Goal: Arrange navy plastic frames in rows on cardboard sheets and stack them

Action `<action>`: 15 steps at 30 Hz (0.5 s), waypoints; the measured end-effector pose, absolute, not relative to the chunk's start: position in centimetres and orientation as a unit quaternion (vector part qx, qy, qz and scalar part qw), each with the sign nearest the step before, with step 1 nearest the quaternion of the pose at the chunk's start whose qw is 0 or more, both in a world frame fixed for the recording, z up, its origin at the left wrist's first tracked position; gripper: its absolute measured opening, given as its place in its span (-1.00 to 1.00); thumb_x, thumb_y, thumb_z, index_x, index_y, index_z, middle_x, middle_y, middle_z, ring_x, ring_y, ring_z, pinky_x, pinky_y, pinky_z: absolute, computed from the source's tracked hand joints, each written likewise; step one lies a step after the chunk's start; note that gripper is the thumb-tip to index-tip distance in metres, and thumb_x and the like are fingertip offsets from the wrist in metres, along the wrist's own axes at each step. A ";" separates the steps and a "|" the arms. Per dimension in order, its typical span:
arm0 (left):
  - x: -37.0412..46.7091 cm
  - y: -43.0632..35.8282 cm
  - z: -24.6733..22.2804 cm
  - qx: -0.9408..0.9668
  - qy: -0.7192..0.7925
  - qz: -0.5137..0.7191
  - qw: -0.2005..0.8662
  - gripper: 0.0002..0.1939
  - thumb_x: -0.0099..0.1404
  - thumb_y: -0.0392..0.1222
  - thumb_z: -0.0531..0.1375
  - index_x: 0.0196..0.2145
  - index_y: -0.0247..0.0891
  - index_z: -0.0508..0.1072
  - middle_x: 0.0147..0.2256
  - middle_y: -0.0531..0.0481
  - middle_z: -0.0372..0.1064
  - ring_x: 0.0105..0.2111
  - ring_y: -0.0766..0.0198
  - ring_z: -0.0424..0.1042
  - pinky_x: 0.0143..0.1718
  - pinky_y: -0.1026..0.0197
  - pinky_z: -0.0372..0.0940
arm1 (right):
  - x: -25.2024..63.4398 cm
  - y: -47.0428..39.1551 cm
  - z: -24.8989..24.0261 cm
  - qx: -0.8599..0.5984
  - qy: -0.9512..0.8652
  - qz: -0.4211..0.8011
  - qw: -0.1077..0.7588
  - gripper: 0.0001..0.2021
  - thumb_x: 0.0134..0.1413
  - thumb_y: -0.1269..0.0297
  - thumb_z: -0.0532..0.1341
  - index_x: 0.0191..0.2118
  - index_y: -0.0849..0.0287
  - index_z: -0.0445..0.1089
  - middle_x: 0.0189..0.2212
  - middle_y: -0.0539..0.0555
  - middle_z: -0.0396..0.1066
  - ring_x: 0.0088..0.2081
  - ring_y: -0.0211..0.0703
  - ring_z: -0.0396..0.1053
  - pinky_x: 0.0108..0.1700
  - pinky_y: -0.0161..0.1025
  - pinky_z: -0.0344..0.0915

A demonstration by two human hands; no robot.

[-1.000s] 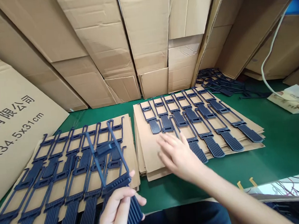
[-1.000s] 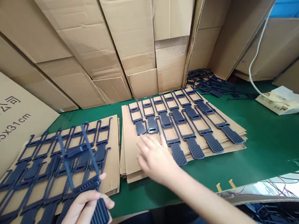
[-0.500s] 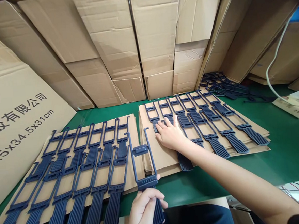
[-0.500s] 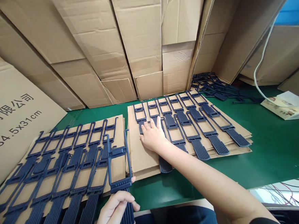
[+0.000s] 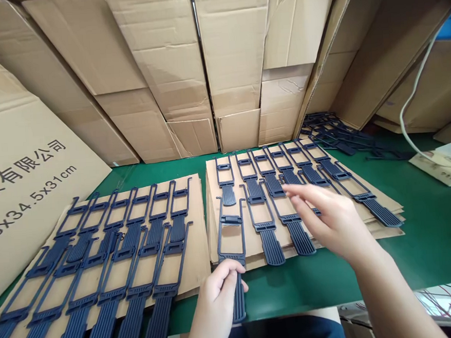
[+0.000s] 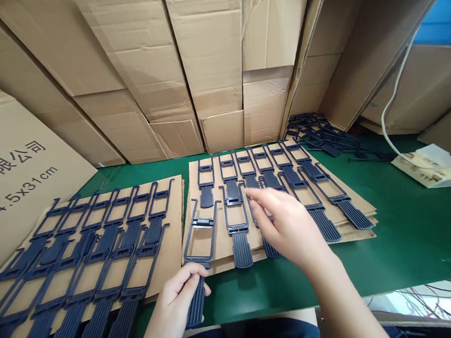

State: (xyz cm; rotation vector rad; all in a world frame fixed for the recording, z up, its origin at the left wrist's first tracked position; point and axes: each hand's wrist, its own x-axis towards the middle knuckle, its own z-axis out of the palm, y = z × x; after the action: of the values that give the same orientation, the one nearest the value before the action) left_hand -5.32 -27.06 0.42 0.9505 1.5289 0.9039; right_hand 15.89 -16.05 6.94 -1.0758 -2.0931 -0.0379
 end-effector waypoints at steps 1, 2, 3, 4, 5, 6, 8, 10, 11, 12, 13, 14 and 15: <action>-5.3 -26.6 0.6 0.404 0.647 0.372 0.530 -0.68 0.23 0.09 0.00 -0.36 -0.21 0.33 -0.54 0.05 0.33 -0.64 0.40 0.18 -0.66 0.39 0.16 | 16.4 -17.1 6.3 -0.432 -0.817 -0.012 0.381 -0.77 0.20 0.30 0.03 -0.09 0.17 0.36 -0.21 0.04 0.44 -0.19 -0.23 0.40 -0.16 -0.32 0.32; -5.2 -26.2 0.8 0.402 0.653 0.364 0.529 -0.70 0.24 0.06 -0.01 -0.36 -0.21 0.32 -0.55 0.05 0.33 -0.66 0.40 0.16 -0.69 0.41 0.11 | 17.0 -18.0 5.6 -0.447 -0.810 -0.009 0.379 -0.77 0.20 0.30 0.04 -0.09 0.15 0.36 -0.21 0.03 0.44 -0.20 -0.23 0.40 -0.16 -0.32 0.33; -5.1 -25.8 0.9 0.396 0.659 0.357 0.531 -0.71 0.24 0.05 -0.02 -0.35 -0.20 0.32 -0.56 0.05 0.33 -0.67 0.40 0.16 -0.72 0.41 0.07 | 17.5 -18.9 5.1 -0.464 -0.801 -0.008 0.379 -0.77 0.20 0.30 0.05 -0.08 0.14 0.35 -0.22 0.03 0.44 -0.20 -0.23 0.40 -0.16 -0.33 0.33; -5.0 -25.4 1.0 0.389 0.663 0.353 0.534 -0.72 0.25 0.04 -0.04 -0.34 -0.20 0.31 -0.57 0.06 0.33 -0.68 0.40 0.16 -0.73 0.41 0.06 | 18.0 -19.6 4.5 -0.480 -0.791 -0.007 0.381 -0.77 0.20 0.31 0.05 -0.08 0.14 0.35 -0.22 0.03 0.44 -0.20 -0.23 0.40 -0.15 -0.33 0.33; -4.9 -25.1 1.1 0.384 0.665 0.351 0.536 -0.72 0.26 0.03 -0.05 -0.32 -0.19 0.30 -0.58 0.07 0.31 -0.69 0.39 0.17 -0.73 0.40 0.07 | 18.4 -20.3 4.1 -0.492 -0.782 -0.007 0.382 -0.78 0.19 0.31 0.06 -0.08 0.13 0.35 -0.23 0.02 0.44 -0.21 -0.23 0.41 -0.15 -0.33 0.33; -4.8 -24.8 1.0 0.380 0.665 0.350 0.539 -0.72 0.26 0.04 -0.06 -0.30 -0.19 0.30 -0.60 0.08 0.29 -0.69 0.38 0.18 -0.73 0.39 0.11 | 18.9 -20.8 3.7 -0.502 -0.775 -0.009 0.384 -0.78 0.19 0.31 0.06 -0.09 0.12 0.35 -0.25 0.02 0.45 -0.22 -0.23 0.41 -0.15 -0.33 0.34; -4.7 -24.5 1.0 0.378 0.669 0.349 0.536 -0.69 0.26 0.06 -0.06 -0.25 -0.19 0.30 -0.61 0.10 0.24 -0.67 0.34 0.22 -0.71 0.35 0.18 | 19.6 -21.6 3.2 -0.510 -0.767 -0.012 0.389 -0.80 0.19 0.30 0.06 -0.12 0.12 0.36 -0.27 0.02 0.46 -0.24 -0.22 0.42 -0.18 -0.33 0.36; -4.8 -24.4 0.9 0.390 0.685 0.332 0.518 -0.64 0.26 0.10 -0.04 -0.18 -0.18 0.32 -0.62 0.15 0.13 -0.66 0.33 0.22 -0.72 0.34 0.20 | 20.2 -22.1 2.9 -0.512 -0.768 -0.004 0.385 -0.80 0.18 0.29 0.06 -0.13 0.12 0.37 -0.27 0.03 0.46 -0.25 -0.20 0.43 -0.20 -0.33 0.37; -4.8 -24.3 1.0 0.398 0.691 0.321 0.511 -0.62 0.25 0.10 -0.02 -0.13 -0.18 0.33 -0.62 0.17 0.08 -0.68 0.35 0.21 -0.73 0.36 0.19 | 20.5 -22.4 2.8 -0.513 -0.769 0.008 0.382 -0.80 0.17 0.28 0.07 -0.14 0.11 0.37 -0.25 0.03 0.46 -0.25 -0.20 0.43 -0.20 -0.34 0.38; -4.9 -24.3 1.1 0.405 0.693 0.313 0.507 -0.60 0.24 0.10 0.00 -0.09 -0.17 0.33 -0.61 0.18 0.06 -0.70 0.40 0.18 -0.74 0.38 0.17 | 20.7 -22.8 2.7 -0.512 -0.770 0.027 0.381 -0.80 0.16 0.27 0.08 -0.13 0.10 0.38 -0.24 0.02 0.46 -0.25 -0.20 0.44 -0.21 -0.35 0.38; -5.0 -24.3 1.2 0.407 0.692 0.307 0.511 -0.59 0.24 0.09 0.02 -0.05 -0.16 0.33 -0.60 0.19 0.05 -0.72 0.44 0.15 -0.76 0.42 0.13 | 20.8 -23.2 2.7 -0.506 -0.773 0.052 0.380 -0.79 0.15 0.26 0.09 -0.12 0.07 0.38 -0.24 0.00 0.46 -0.25 -0.21 0.44 -0.22 -0.38 0.39; -5.1 -24.3 1.2 0.406 0.686 0.302 0.522 -0.57 0.24 0.08 0.03 0.00 -0.14 0.32 -0.59 0.20 0.06 -0.75 0.49 0.12 -0.78 0.45 0.08 | 20.8 -23.6 2.8 -0.500 -0.772 0.084 0.382 -0.79 0.14 0.25 0.10 -0.11 0.04 0.39 -0.26 -0.02 0.47 -0.27 -0.23 0.45 -0.24 -0.41 0.38; -5.2 -24.4 1.2 0.402 0.679 0.295 0.539 -0.56 0.25 0.06 0.03 0.05 -0.11 0.28 -0.59 0.20 0.09 -0.77 0.52 0.10 -0.80 0.47 0.03 | 20.7 -24.2 2.9 -0.496 -0.766 0.122 0.391 -0.78 0.13 0.25 0.11 -0.11 0.00 0.39 -0.28 -0.04 0.47 -0.29 -0.25 0.45 -0.26 -0.44 0.38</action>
State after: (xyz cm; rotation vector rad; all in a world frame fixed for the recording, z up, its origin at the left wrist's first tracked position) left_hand -5.24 -24.42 1.21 0.9557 1.6138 0.7007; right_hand 20.72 -24.17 2.85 -1.2590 -1.9453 0.3107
